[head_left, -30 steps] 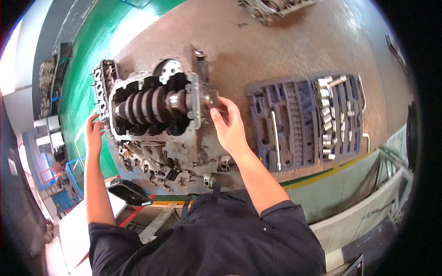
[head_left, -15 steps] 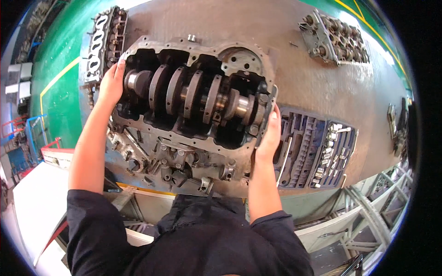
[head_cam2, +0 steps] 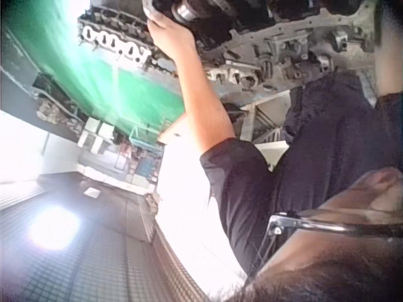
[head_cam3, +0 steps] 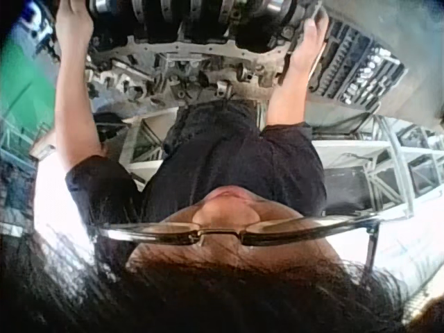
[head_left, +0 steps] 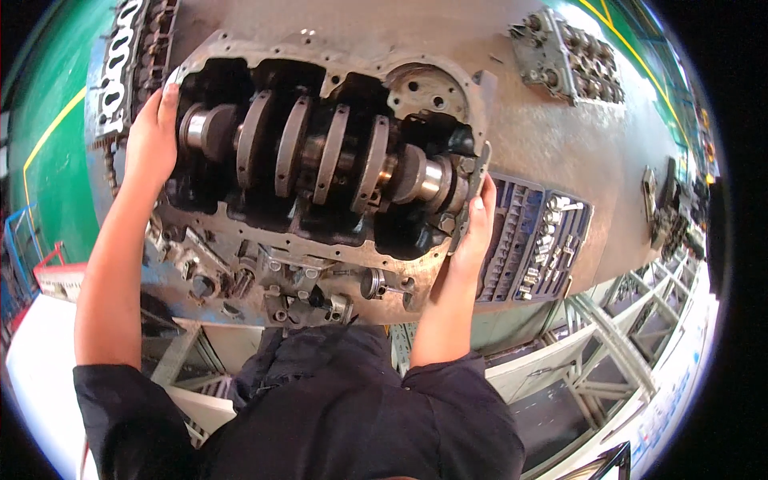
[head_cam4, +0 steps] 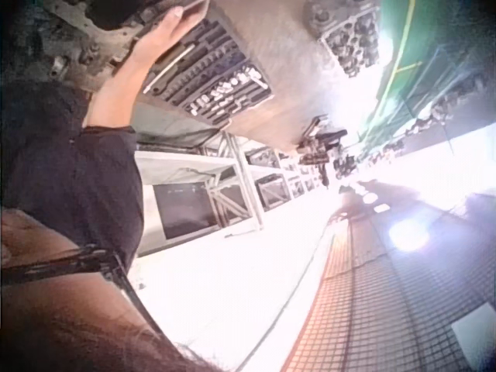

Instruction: Assembling an engine by installing pistons and bearings and tightening bolts with a socket wrench.

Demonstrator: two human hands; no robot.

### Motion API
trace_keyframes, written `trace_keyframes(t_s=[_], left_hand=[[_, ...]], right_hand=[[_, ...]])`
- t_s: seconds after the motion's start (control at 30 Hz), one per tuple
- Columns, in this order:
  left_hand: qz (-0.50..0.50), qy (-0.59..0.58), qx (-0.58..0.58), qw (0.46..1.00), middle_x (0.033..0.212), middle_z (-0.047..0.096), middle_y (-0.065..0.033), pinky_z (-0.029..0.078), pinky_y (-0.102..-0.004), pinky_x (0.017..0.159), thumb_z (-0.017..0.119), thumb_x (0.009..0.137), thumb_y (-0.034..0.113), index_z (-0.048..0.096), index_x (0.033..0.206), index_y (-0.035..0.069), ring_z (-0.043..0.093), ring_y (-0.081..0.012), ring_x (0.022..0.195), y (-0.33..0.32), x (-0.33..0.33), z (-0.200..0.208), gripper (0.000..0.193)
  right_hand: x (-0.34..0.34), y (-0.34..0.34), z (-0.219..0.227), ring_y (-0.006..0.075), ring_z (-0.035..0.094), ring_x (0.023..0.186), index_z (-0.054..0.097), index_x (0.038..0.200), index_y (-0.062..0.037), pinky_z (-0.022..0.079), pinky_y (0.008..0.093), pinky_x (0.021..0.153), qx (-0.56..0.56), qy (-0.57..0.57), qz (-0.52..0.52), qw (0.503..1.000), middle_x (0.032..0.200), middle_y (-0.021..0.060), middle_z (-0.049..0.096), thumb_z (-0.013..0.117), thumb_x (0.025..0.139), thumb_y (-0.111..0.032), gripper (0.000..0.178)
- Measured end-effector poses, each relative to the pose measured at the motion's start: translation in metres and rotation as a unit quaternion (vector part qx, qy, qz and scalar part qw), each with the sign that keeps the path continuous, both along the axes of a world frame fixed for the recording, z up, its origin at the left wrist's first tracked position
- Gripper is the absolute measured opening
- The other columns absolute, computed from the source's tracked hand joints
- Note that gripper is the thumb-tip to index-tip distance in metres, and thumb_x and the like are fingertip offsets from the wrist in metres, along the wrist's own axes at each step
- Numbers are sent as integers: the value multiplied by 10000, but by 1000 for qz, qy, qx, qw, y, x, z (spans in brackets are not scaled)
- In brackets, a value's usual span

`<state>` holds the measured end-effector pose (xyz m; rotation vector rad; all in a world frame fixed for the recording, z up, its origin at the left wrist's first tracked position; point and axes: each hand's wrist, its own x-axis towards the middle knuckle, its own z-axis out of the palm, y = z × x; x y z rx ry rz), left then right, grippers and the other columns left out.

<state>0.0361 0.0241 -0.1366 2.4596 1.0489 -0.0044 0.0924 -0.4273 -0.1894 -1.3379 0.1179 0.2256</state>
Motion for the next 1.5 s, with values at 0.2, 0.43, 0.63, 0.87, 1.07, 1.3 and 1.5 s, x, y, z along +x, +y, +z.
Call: trace_keyframes(t_s=[0.2, 0.43, 0.63, 0.87, 1.07, 1.3, 1.5], left_hand=[[8, -7, 2, 1000, 1382, 687, -295, 466, -470, 1139, 448, 1126, 628, 613, 1481, -6, 629, -459, 1332, -3, -1, 0, 745], [32, -25, -32, 999, 1387, 704, -244, 448, -422, 1150, 468, 1113, 659, 605, 1492, -21, 651, -355, 1325, -3, -3, 0, 791], [50, -17, -32, 998, 1428, 691, -215, 426, -384, 1174, 477, 1128, 616, 609, 1501, -14, 627, -309, 1358, 0, -4, -1, 745], [73, -22, -33, 997, 1452, 681, -195, 403, -364, 1197, 506, 1123, 606, 611, 1493, -40, 609, -275, 1377, 3, -7, -2, 752], [53, -16, -35, 998, 1414, 687, -186, 403, -358, 1182, 462, 1153, 566, 598, 1509, -37, 613, -261, 1330, 15, -12, -7, 713], [46, -19, -61, 997, 1574, 593, -199, 332, -371, 1258, 500, 1111, 629, 553, 1559, -33, 521, -285, 1489, 21, 5, -3, 801], [63, -8, -101, 993, 1613, 568, -161, 323, -364, 1264, 498, 1119, 590, 534, 1599, 25, 499, -259, 1511, 23, 36, 7, 743]], right_hand=[[85, 5, -7, 294, 462, 1498, 410, 1625, 32, 292, 443, 1288, -57, 10, 34, 998, 1613, 191, 502, 382, 1152, -541, 744], [77, 13, 3, 298, 380, 1591, 378, 1644, 61, 244, 438, 1340, -88, -28, -3, 996, 1700, 214, 413, 354, 1171, -359, 633], [-35, 1, 29, 432, 264, 1630, 191, 1643, 163, 154, 498, 1356, -216, -244, 71, 943, 1717, 348, 279, 325, 1074, -717, 1057], [-79, -13, 16, 514, 234, 1620, 353, 1668, 17, 123, 641, 1326, -162, -317, 47, 933, 1736, 333, 254, 450, 1059, -680, 931], [-123, -13, -2, 481, 460, 1502, 478, 1546, -25, 292, 642, 1297, -344, -459, 56, 817, 1591, 237, 494, 528, 1048, -263, 554], [-122, 6, 14, 325, 709, 1163, 594, 1068, -110, 412, 638, 1239, -290, -375, -18, 880, 1048, 43, 677, 484, 976, 34, 203], [-89, 28, 25, 334, 727, 1112, 583, 994, -75, 459, 650, 1202, -250, -379, -73, 888, 950, 81, 670, 434, 928, 102, 241]])
